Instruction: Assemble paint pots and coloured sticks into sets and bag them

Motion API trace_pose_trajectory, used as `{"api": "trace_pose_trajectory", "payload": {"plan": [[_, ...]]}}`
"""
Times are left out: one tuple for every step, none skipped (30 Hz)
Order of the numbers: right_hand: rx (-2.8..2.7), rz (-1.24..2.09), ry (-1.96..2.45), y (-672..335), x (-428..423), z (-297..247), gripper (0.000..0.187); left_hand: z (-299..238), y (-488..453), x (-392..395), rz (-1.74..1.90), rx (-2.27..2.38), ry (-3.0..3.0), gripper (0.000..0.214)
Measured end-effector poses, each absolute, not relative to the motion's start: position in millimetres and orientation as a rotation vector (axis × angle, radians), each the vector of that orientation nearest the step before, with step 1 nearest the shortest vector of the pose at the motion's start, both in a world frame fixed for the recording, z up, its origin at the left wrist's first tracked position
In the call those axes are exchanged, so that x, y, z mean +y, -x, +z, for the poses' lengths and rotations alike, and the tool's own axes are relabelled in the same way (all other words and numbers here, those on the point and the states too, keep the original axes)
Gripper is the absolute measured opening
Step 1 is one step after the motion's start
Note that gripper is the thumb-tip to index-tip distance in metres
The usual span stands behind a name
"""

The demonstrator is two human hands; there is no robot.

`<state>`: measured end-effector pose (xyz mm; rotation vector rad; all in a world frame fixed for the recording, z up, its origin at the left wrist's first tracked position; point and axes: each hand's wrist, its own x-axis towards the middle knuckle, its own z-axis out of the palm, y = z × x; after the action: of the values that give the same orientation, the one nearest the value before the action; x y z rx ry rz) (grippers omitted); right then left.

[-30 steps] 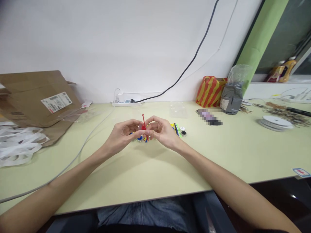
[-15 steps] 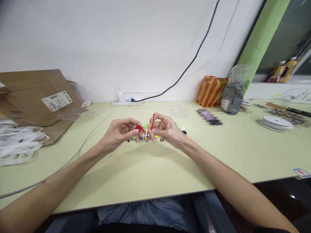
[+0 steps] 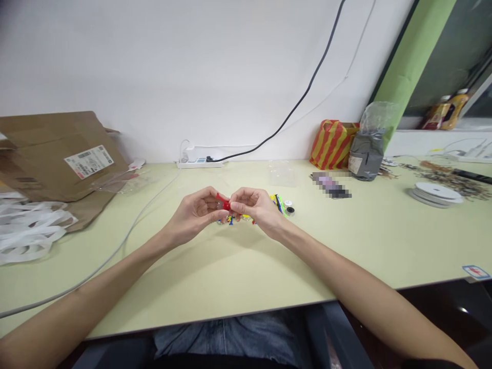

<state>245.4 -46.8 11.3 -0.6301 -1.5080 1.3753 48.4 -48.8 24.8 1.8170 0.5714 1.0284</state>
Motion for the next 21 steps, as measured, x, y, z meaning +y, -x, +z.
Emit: {"api": "trace_pose_trajectory", "payload": {"plan": [[-1.495,1.364,0.666,-244.4,-47.7,11.9,0.038,24.7,-48.5,-48.9,1.030,0.572,-1.818,0.021],[-1.481,1.360,0.690,-243.6,-48.3,12.2,0.038,24.4,-48.3,-48.8,1.034,0.573,-1.818,0.022],[-1.470,1.365,0.696,-243.0,-48.6,12.4,0.039,23.7,-48.1,-48.4,1.037,0.577,-1.821,0.022],[-1.460,1.377,0.690,-242.5,-48.7,12.5,0.040,22.8,-47.8,-48.1,1.035,0.581,-1.826,0.022],[-1.450,1.397,0.682,-242.3,-48.8,12.6,0.041,21.8,-47.6,-47.8,1.033,0.586,-1.836,0.021],[-1.442,1.423,0.681,-242.4,-48.9,12.9,0.042,20.9,-47.5,-47.7,1.034,0.589,-1.849,0.020],[-1.437,1.450,0.687,-242.8,-49.2,13.3,0.044,20.1,-47.5,-47.9,1.039,0.591,-1.866,0.019],[-1.438,1.475,0.699,-243.3,-49.6,13.9,0.047,19.6,-47.7,-48.4,1.047,0.591,-1.884,0.019],[-1.448,1.494,0.716,-243.9,-50.1,14.5,0.049,19.3,-48.1,-49.2,1.056,0.596,-1.903,0.018],[-1.468,1.502,0.732,-244.4,-50.8,15.2,0.050,19.3,-48.6,-50.3,1.065,0.603,-1.923,0.018],[-1.492,1.499,0.739,-244.7,-51.3,15.8,0.050,19.4,-49.1,-51.3,1.073,0.614,-1.940,0.018],[-1.515,1.487,0.740,-244.7,-51.8,16.2,0.050,19.6,-49.6,-52.4,1.078,0.624,-1.953,0.017],[-1.532,1.470,0.742,-244.4,-52.0,16.5,0.050,19.8,-50.1,-53.2,1.079,0.630,-1.961,0.017],[-1.543,1.451,0.747,-243.8,-52.1,16.7,0.050,19.9,-50.4,-53.7,1.076,0.632,-1.966,0.018],[-1.546,1.433,0.748,-242.9,-51.9,16.9,0.049,20.1,-50.5,-53.9,1.073,0.630,-1.969,0.018],[-1.542,1.414,0.740,-241.9,-51.6,16.9,0.049,20.3,-50.5,-53.8,1.071,0.628,-1.968,0.019],[-1.532,1.391,0.726,-240.9,-51.3,17.0,0.048,20.5,-50.4,-53.5,1.076,0.629,-1.963,0.020],[-1.524,1.358,0.709,-240.0,-51.1,17.1,0.047,20.7,-50.1,-52.9,1.088,0.634,-1.955,0.022],[-1.520,1.314,0.690,-239.2,-51.0,17.3,0.045,20.9,-49.8,-52.3,1.110,0.645,-1.941,0.023],[-1.529,1.261,0.672,-238.7,-51.2,17.6,0.044,21.1,-49.5,-51.6,1.139,0.660,-1.918,0.026],[-1.551,1.209,0.659,-238.4,-51.3,18.0,0.042,21.3,-49.1,-50.9,1.167,0.679,-1.893,0.029]]}}
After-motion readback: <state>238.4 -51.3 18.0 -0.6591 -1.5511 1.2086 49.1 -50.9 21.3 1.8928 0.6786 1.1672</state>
